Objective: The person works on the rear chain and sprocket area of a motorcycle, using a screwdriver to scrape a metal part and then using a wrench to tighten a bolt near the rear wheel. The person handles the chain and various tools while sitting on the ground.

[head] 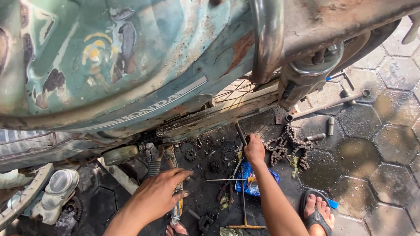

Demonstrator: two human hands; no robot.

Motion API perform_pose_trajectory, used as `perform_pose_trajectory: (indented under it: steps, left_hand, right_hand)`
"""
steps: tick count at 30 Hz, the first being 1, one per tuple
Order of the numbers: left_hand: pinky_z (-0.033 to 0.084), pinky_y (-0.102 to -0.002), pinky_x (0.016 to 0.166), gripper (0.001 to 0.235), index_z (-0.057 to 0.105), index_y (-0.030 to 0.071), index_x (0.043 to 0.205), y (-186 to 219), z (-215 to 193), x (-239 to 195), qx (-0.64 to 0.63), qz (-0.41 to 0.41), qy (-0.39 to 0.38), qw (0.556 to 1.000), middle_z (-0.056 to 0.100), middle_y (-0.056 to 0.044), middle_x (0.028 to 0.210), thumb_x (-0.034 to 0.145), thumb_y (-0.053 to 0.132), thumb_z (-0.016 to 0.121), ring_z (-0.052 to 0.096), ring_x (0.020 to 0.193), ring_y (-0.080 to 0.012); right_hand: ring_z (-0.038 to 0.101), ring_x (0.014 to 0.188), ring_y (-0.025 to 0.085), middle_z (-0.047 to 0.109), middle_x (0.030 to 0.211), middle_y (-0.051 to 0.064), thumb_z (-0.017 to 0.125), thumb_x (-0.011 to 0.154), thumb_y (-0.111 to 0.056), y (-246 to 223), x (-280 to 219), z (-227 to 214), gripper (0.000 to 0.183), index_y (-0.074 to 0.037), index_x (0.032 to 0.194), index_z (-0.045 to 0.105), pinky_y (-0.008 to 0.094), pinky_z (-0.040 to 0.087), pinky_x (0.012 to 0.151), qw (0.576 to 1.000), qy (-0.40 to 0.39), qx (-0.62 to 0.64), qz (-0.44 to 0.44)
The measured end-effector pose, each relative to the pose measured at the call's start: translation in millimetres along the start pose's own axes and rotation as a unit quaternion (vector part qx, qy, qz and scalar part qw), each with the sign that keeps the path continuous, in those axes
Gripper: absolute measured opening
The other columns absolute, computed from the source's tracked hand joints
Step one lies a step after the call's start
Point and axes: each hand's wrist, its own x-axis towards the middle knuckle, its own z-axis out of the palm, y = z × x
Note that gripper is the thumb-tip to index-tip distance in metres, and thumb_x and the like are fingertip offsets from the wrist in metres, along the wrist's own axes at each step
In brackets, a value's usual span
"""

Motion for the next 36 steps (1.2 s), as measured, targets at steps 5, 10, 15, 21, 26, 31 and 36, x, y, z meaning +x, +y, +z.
perform_pose_trajectory:
  steps: [5, 10, 15, 21, 26, 31, 36]
  left_hand:
    - [0.051, -0.038, 0.105, 0.068, 0.051, 0.028, 0.15, -2, 1, 3, -0.003, 0.005, -0.005, 1.0, 0.052, 0.0, 0.149, 0.086, 0.034, 0.074, 0.063, 0.124, -0.0258]
    - [0.05, -0.039, 0.105, 0.066, 0.053, 0.027, 0.148, -3, 3, 5, -0.01, 0.027, 0.001, 1.0, 0.054, 0.0, 0.153, 0.087, 0.034, 0.075, 0.061, 0.125, -0.0265]
    - [0.05, -0.038, 0.109, 0.065, 0.05, 0.031, 0.15, 5, -2, 5, -0.002, -0.012, -0.045, 0.999, 0.049, 0.003, 0.152, 0.089, 0.038, 0.071, 0.063, 0.126, -0.0229]
    - [0.048, -0.04, 0.109, 0.066, 0.051, 0.029, 0.15, -1, 1, 3, -0.005, 0.005, -0.022, 1.0, 0.049, 0.002, 0.152, 0.089, 0.037, 0.072, 0.06, 0.128, -0.0247]
    - [0.049, -0.04, 0.107, 0.065, 0.052, 0.026, 0.149, -4, 3, 2, -0.001, 0.023, 0.007, 1.0, 0.052, -0.001, 0.15, 0.089, 0.037, 0.072, 0.059, 0.128, -0.0275]
    - [0.049, -0.041, 0.104, 0.064, 0.052, 0.025, 0.148, 0, 5, 5, 0.0, 0.039, 0.014, 0.999, 0.052, -0.001, 0.153, 0.089, 0.035, 0.073, 0.06, 0.125, -0.0283]
    - [0.055, -0.04, 0.094, 0.049, 0.067, 0.022, 0.136, 16, 6, 12, -0.062, 0.076, 0.126, 0.987, 0.069, -0.001, 0.128, 0.087, 0.023, 0.073, 0.069, 0.111, -0.0286]
  right_hand:
    - [0.065, 0.104, 0.041, 0.065, 0.11, 0.02, 0.066, 0.085, 0.001, 0, 1, 8, 0.026, -0.006, 0.11, 0.066, 0.049, 0.053, 0.092, 1.0, 0.002, -0.013, -0.007]
    - [0.065, 0.104, 0.041, 0.065, 0.107, 0.02, 0.076, 0.079, -0.003, -18, -4, -7, 0.029, -0.003, 0.106, 0.065, 0.049, 0.052, 0.091, 1.0, -0.001, -0.002, -0.005]
    - [0.066, 0.095, 0.04, 0.066, 0.101, 0.018, 0.069, 0.085, -0.007, -43, -9, -19, 0.026, -0.005, 0.11, 0.065, 0.048, 0.053, 0.084, 0.98, 0.049, 0.172, -0.091]
    - [0.063, 0.096, 0.044, 0.064, 0.101, 0.022, 0.063, 0.093, -0.014, -29, 8, 14, 0.012, -0.004, 0.1, 0.063, 0.052, 0.051, 0.083, 0.992, 0.032, 0.087, -0.081]
    - [0.064, 0.094, 0.044, 0.065, 0.099, 0.022, 0.068, 0.09, -0.016, -25, 10, 17, 0.015, -0.003, 0.098, 0.067, 0.052, 0.052, 0.083, 0.994, 0.035, 0.094, -0.05]
    - [0.064, 0.081, 0.03, 0.07, 0.092, 0.017, 0.077, 0.087, -0.015, -35, -16, -8, 0.02, -0.005, 0.105, 0.075, 0.041, 0.052, 0.074, 0.947, -0.043, 0.318, 0.033]
    - [0.057, 0.071, 0.015, 0.066, 0.089, 0.007, 0.085, 0.08, -0.013, -81, -93, -47, 0.023, -0.001, 0.095, 0.072, 0.025, 0.048, 0.059, 0.436, -0.287, 0.852, 0.042]
